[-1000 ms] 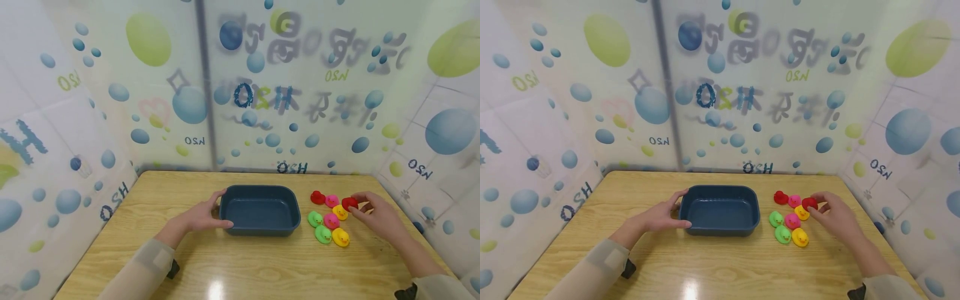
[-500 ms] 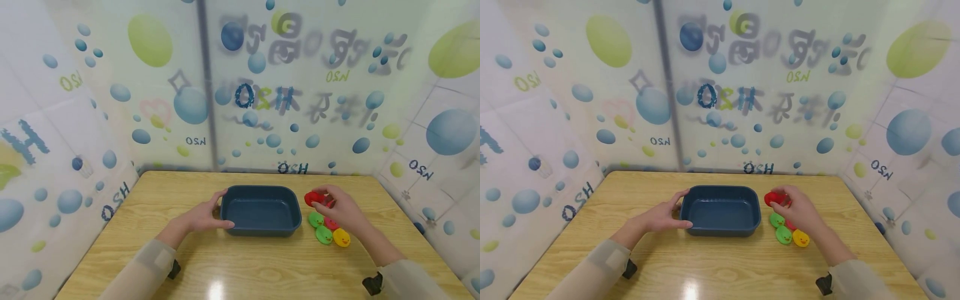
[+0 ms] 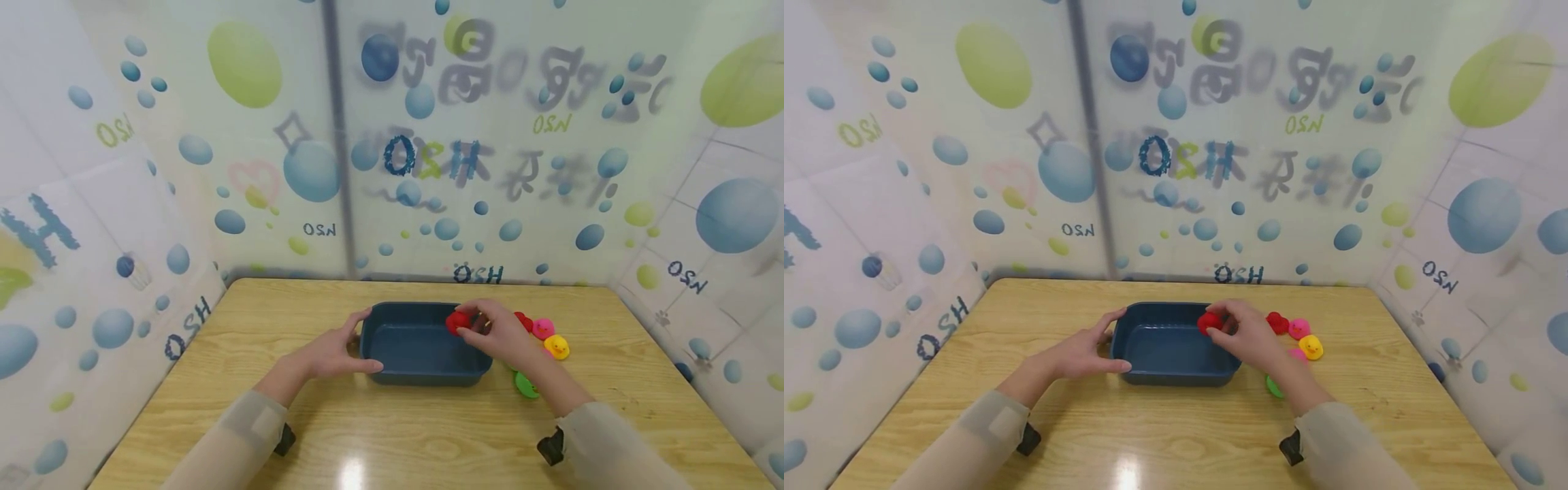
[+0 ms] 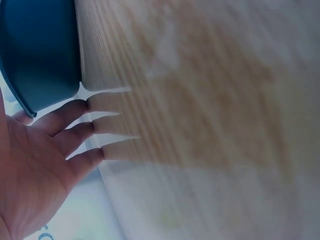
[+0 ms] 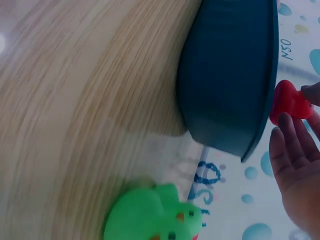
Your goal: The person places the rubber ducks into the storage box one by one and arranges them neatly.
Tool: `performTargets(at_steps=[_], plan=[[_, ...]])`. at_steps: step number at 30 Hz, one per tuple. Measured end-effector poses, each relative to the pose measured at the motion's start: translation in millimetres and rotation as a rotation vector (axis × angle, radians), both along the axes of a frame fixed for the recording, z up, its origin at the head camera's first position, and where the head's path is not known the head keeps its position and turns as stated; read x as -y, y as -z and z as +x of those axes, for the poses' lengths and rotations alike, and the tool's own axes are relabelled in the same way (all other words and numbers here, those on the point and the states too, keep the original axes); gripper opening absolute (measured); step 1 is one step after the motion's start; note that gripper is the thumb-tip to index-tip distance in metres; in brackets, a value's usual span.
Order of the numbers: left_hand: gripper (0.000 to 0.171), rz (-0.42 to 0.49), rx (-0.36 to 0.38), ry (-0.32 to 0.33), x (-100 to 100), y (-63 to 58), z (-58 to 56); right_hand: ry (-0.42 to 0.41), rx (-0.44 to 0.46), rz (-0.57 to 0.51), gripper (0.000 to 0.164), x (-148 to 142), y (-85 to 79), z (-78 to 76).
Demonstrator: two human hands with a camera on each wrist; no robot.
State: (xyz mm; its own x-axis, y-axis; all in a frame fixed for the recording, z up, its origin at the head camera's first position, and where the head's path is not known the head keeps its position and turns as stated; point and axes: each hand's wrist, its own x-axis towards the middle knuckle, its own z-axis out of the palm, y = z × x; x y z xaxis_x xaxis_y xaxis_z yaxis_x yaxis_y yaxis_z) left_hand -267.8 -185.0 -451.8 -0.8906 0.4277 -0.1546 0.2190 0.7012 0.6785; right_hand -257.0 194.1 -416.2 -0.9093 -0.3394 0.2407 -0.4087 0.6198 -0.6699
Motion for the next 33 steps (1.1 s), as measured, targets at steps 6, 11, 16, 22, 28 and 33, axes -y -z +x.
performTargets(at_steps=[6, 11, 16, 22, 28, 33], plan=[[0.121, 0.008, 0.008, 0.003, -1, 0.7, -1.3, -0.053, 0.009, -0.004, 0.038, 27, 7.3, -8.9], [0.12, 0.014, 0.016, -0.002, -1, 1.0, -2.0, -0.08, 0.06, -0.009, 0.037, 48, 12.3, -15.8], [0.119, 0.013, 0.021, -0.003, 0, 0.6, -1.9, -0.077, 0.109, -0.018, 0.038, 67, 15.6, -21.6], [0.118, 0.004, 0.015, 0.003, 0, 1.2, -2.8, -0.053, 0.146, -0.011, 0.036, 88, 21.1, -30.0], [0.117, -0.003, 0.014, -0.001, 1, 2.2, -3.6, -0.063, 0.184, 0.016, 0.033, 104, 29.7, -39.3], [0.117, 0.0, 0.017, 0.001, 1, 2.4, -3.7, -0.081, 0.221, 0.044, 0.033, 113, 35.3, -44.0]])
